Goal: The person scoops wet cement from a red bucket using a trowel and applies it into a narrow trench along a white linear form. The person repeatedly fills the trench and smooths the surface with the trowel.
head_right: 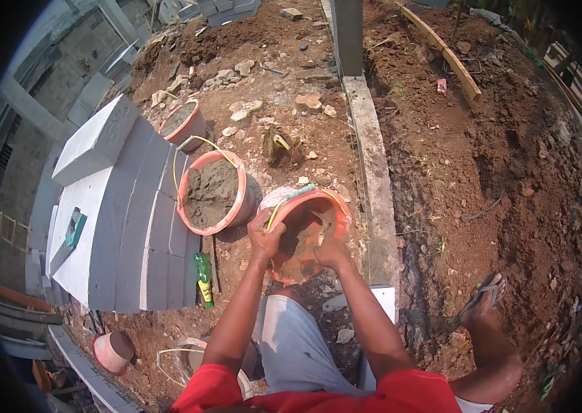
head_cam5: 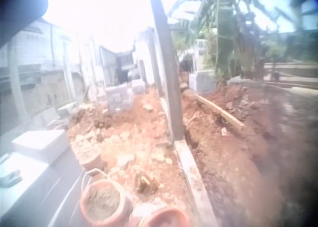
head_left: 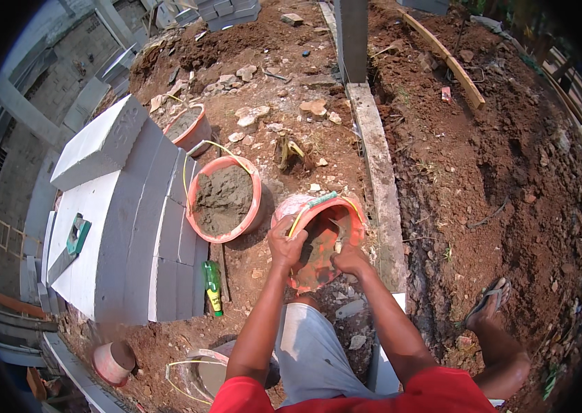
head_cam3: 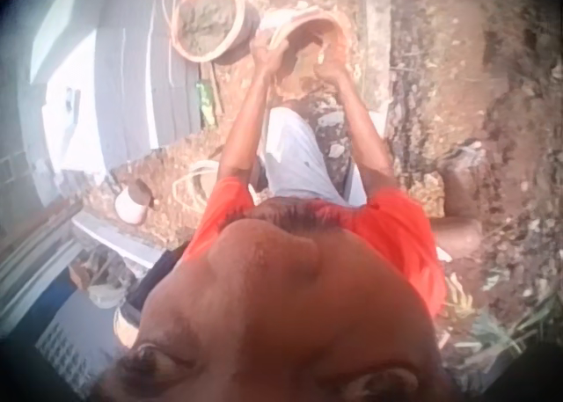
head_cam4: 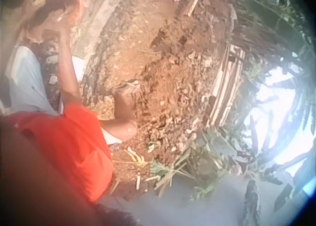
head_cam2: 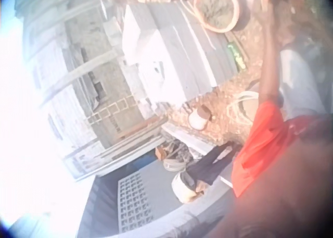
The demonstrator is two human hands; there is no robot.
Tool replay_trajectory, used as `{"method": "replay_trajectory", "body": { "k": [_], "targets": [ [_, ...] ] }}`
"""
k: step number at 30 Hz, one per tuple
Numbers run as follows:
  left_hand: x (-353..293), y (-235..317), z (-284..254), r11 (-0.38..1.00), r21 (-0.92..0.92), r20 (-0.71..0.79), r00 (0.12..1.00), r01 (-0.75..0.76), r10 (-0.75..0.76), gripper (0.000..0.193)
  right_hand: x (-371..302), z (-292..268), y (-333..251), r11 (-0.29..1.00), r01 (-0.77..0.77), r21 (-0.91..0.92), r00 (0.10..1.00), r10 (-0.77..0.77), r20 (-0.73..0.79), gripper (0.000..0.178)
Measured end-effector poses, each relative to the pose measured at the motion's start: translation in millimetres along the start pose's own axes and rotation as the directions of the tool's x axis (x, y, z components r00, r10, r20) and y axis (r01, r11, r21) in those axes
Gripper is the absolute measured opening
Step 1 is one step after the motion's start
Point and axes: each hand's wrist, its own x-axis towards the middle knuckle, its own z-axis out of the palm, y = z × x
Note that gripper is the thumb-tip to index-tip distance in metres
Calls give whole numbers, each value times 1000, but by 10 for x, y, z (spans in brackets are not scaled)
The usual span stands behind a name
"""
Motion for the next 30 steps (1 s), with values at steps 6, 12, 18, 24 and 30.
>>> {"method": "replay_trajectory", "body": {
  "k": [6,12,18,24,30],
  "targets": [
    [38,152,-21,998,-19,-32,998,-60,59,29,-289,92,-71,988,153,-14,978,-150,143,59],
    [-6,94,-148,999,-49,-24,1000,-8,6,27,30,-114,80,967,61,-249,965,-121,-235,45],
    [-6,33,115,996,-91,48,998,-23,28,34,612,444,775,938,194,-286,972,-224,-75,45],
    [17,-168,-182,985,-168,62,998,32,-22,43,351,561,265,959,225,-174,964,-194,180,64],
    [-48,-183,-205,975,-212,18,998,69,-67,40,265,1030,479,898,383,215,883,-425,199,66]
  ]
}}
